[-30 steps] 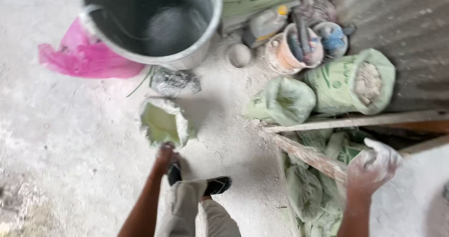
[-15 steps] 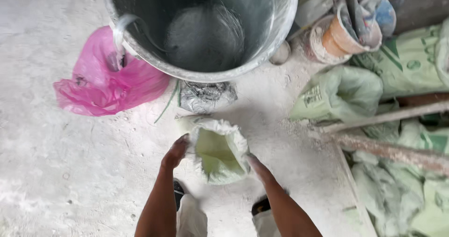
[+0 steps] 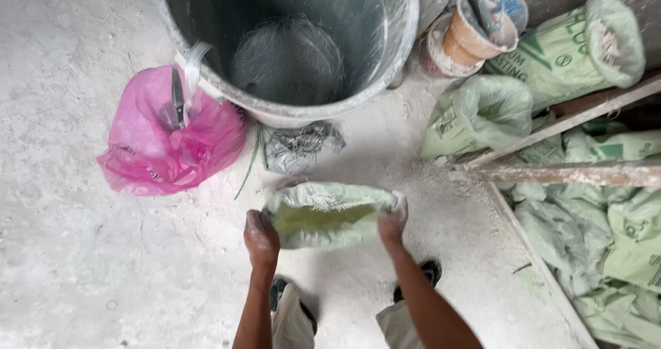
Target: The person pours gypsum powder from a bag into a bucket, mixes it with water by hand, then uses a trowel to scoop and spread the plaster into a long wooden mold. The person repeatedly smooths the surface with the trowel and hand.
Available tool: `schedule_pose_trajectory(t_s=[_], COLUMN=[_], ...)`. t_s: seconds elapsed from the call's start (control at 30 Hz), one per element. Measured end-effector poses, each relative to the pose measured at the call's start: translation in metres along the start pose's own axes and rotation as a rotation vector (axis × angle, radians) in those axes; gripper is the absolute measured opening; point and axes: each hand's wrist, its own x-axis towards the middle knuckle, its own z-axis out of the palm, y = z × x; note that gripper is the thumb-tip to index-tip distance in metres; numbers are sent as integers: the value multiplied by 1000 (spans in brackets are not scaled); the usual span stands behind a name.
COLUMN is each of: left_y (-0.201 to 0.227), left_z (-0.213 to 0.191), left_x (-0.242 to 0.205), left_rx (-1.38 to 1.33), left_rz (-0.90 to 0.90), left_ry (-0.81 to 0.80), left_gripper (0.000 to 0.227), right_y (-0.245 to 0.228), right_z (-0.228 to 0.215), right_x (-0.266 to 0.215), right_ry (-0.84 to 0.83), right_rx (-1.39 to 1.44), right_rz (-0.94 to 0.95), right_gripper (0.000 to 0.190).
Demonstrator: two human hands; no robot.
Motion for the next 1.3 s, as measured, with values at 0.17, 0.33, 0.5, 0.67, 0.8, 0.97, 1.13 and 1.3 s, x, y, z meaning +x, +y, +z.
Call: schedule_pose_trajectory(t_s=[0.17,0.33,0.5,0.67,0.8,0.97,1.13,1.3], left_y=[14,29,16,-17,19,171,342,476], left_z=[-1,-31,-25,-11,-8,52,154,261], left_x=[4,-3,9,4,-29,-99,-128,-175], left_rx=[29,67,3,91,302,81,141,265], left_rz=[-13,49,-23,-106,161,353,70,225], left_ry=[15,84,212,111,193,220,-307,-474], left_gripper=[19,15,19,19,38,50,52,54], right_y=[-8,-17,-36,-56,-70,-90,-93,-52], right_z=[24,17,38,51,-4,-139,-297,-470], right_x=[32,29,33,26,23,-2,13,83], right_ry=[-18,-97,-217,-192,-318,-564,-725,-666], right_rx=[-177,151,296,92,407,898,1188,1237], right_rz=[-80,3,253,-27,35,567,787,440], right_gripper=[35,42,40,50,70,65,65,66])
